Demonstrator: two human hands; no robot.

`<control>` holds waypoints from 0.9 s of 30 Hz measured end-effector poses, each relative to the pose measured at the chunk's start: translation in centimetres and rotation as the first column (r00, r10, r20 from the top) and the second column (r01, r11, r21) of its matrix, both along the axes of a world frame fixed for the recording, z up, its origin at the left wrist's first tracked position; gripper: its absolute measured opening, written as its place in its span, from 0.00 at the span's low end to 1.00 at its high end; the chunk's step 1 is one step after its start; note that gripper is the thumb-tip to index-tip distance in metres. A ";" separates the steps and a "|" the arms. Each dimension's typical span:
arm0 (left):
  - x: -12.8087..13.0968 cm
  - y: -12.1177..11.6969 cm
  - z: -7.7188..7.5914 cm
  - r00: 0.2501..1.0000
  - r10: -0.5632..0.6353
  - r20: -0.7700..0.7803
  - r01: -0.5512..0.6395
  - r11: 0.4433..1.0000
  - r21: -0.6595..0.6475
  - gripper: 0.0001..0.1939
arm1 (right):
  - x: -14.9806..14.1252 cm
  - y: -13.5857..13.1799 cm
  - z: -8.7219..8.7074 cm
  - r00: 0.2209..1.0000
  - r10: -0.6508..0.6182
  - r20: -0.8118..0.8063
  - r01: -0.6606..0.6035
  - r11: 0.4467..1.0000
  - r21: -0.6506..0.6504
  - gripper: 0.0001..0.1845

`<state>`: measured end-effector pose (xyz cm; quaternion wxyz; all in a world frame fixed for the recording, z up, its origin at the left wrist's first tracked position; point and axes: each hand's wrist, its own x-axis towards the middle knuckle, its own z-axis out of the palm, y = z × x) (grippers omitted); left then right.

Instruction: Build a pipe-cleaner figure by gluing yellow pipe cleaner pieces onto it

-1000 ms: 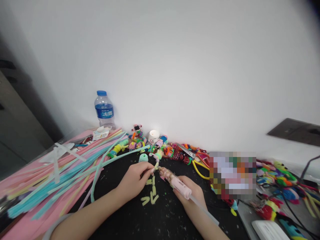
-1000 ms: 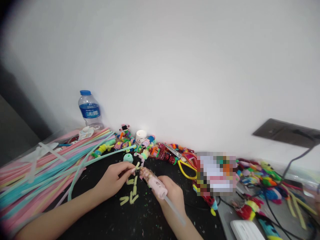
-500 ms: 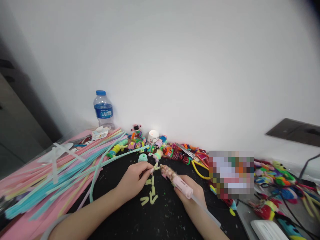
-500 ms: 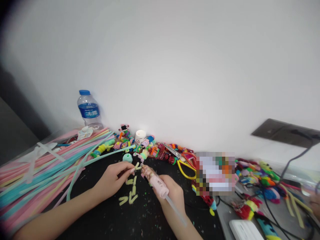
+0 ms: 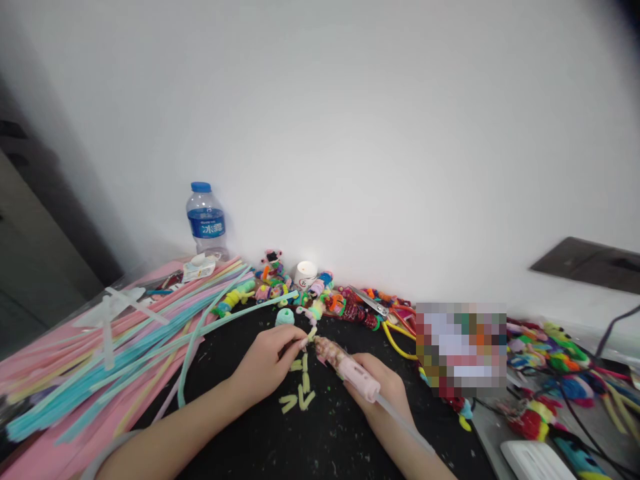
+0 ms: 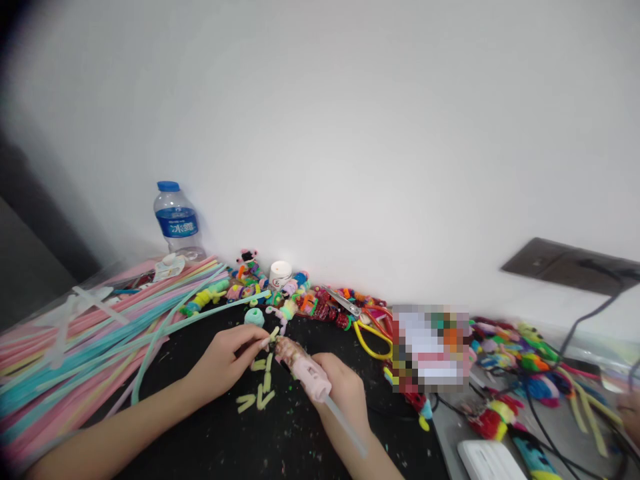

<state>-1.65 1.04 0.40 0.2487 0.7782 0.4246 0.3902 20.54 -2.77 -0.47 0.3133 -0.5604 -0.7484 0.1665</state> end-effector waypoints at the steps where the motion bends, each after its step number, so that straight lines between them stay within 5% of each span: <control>1: 0.0 0.0 0.0 1.000 0.004 0.003 -0.004 1.000 0.003 0.10 | 0.0 0.0 0.0 1.000 -0.006 0.005 0.006 1.000 -0.002 0.06; 12: 0.1 -0.1 0.1 0.999 0.035 0.005 -0.035 0.999 0.017 0.10 | 0.7 0.6 -0.3 0.991 -0.104 0.080 0.102 0.995 0.023 0.08; 20: 0.1 0.1 -0.1 0.995 0.079 0.053 -0.074 0.994 -0.085 0.10 | 1.0 0.9 0.8 0.936 -0.136 0.324 0.105 0.988 0.112 0.19; 27: 0.3 -0.1 -0.1 0.986 -0.028 0.165 0.069 0.966 -0.249 0.10 | 0.6 0.6 0.9 0.898 -0.166 0.408 0.098 0.978 0.182 0.25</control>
